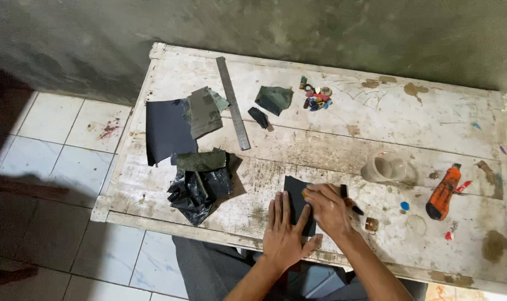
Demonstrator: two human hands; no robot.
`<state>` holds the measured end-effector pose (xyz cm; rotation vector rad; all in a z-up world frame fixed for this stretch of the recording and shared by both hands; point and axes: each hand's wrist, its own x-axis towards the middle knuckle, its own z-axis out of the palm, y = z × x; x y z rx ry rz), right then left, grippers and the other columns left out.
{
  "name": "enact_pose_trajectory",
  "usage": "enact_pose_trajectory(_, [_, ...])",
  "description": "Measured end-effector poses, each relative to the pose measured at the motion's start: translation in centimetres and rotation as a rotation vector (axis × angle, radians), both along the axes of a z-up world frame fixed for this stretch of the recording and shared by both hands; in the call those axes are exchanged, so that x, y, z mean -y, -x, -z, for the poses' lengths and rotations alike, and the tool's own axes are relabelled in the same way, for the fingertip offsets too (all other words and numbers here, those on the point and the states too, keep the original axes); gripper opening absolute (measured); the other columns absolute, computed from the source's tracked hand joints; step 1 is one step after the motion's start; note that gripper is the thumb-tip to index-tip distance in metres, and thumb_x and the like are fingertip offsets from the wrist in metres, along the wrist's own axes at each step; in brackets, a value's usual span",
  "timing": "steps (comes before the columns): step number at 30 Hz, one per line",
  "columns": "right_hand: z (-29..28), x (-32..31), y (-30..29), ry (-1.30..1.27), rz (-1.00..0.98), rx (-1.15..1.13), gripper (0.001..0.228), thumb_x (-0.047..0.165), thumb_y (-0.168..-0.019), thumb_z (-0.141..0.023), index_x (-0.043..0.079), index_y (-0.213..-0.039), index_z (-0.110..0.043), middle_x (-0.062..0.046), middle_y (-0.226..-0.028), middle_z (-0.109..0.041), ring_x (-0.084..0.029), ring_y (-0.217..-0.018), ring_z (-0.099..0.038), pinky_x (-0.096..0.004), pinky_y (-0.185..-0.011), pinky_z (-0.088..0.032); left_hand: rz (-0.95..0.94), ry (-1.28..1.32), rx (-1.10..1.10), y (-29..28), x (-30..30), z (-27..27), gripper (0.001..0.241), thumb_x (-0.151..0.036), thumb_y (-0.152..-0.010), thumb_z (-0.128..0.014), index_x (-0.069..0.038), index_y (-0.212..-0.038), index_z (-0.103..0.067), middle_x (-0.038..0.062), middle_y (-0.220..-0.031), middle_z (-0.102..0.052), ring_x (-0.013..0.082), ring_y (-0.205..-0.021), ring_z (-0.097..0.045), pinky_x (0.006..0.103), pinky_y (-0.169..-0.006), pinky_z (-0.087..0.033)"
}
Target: The person uses a piece of sandpaper to sand a small black plastic sheet on a wooden table, intermittently dipping the sandpaper into a container of water.
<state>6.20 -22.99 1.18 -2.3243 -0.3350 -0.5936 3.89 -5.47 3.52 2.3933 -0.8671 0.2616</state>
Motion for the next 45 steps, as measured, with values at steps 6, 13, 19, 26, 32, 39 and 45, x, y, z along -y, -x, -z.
enact_pose_trajectory(6, [0.2,-1.2,-2.9,0.072,-0.017,-0.05,0.015,0.001,-0.088,-0.066,0.006,-0.101,-0.074,-0.009,-0.103,-0.067,-0.027,-0.091,-0.062,-0.041,-0.079,-0.052,-0.017,-0.01,0.002,0.1,0.3,0.2,0.071,-0.063,-0.097,-0.036,-0.014,-0.146,-0.049,0.041,-0.149,-0.026,0.0552,-0.142,-0.022,0.0594,-0.116,-0.019])
enact_pose_trajectory(13, [-0.5,0.1,0.3,0.07,0.018,-0.035,0.015,0.0,-0.086,-0.067,0.005,-0.099,-0.073,-0.007,-0.103,-0.065,-0.025,-0.093,-0.062,-0.037,-0.087,-0.049,-0.003,0.019,0.005,0.5,0.1,0.4,0.069,-0.061,-0.098,-0.036,-0.014,-0.147,-0.047,0.041,-0.15,-0.026,0.0551,-0.142,-0.023,0.061,-0.114,-0.022])
enact_pose_trajectory(19, [0.1,1.8,3.3,-0.161,0.208,-0.255,0.021,0.021,-0.088,-0.069,0.008,-0.104,-0.075,-0.003,-0.105,-0.071,-0.016,-0.093,-0.07,-0.028,-0.086,-0.058,0.03,0.016,-0.059,-0.5,-0.1,0.2,0.066,-0.056,-0.092,-0.05,-0.012,-0.14,-0.053,0.041,-0.151,-0.023,0.0536,-0.142,-0.021,0.059,-0.115,-0.018])
enact_pose_trajectory(26, [-2.3,2.9,6.8,-1.662,0.074,-0.432,0.046,0.008,-0.085,-0.065,-0.018,-0.122,-0.055,-0.033,-0.113,-0.056,-0.041,-0.089,-0.058,-0.043,-0.079,-0.051,0.001,0.016,0.032,-4.9,1.9,1.0,0.051,-0.031,-0.094,-0.055,-0.002,-0.136,-0.054,0.023,-0.144,-0.047,0.0399,-0.135,-0.042,0.0528,-0.111,-0.032])
enact_pose_trajectory(32, [-5.8,2.5,7.9,-1.866,-0.165,-0.323,0.036,-0.002,-0.094,-0.055,-0.02,-0.125,-0.051,-0.038,-0.113,-0.053,-0.046,-0.091,-0.055,-0.044,-0.082,-0.051,0.14,-0.386,-0.096,-9.0,3.6,1.8,0.056,-0.038,-0.088,-0.067,-0.008,-0.134,-0.053,0.018,-0.139,-0.049,0.0378,-0.13,-0.041,0.0494,-0.108,-0.034])
enact_pose_trajectory(39, [-7.8,2.3,8.6,-1.735,-0.291,-0.34,0.034,0.006,-0.096,-0.056,-0.015,-0.123,-0.057,-0.034,-0.114,-0.058,-0.04,-0.09,-0.057,-0.044,-0.078,-0.045,0.175,-0.393,-0.164,-10.8,4.6,4.7,0.061,-0.04,-0.08,-0.08,-0.012,-0.129,-0.055,0.011,-0.119,-0.053,0.034,-0.114,-0.048,0.0461,-0.096,-0.041])
enact_pose_trajectory(45, [-7.5,2.7,9.0,-1.691,-0.209,-0.388,0.041,0.005,-0.094,-0.059,-0.018,-0.127,-0.054,-0.033,-0.117,-0.057,-0.038,-0.093,-0.06,-0.043,-0.08,-0.049,0.164,-0.548,-0.394,-11.9,5.8,3.1,0.056,-0.041,-0.087,-0.073,-0.009,-0.128,-0.052,0.012,-0.127,-0.053,0.0349,-0.126,-0.043,0.0489,-0.107,-0.03])
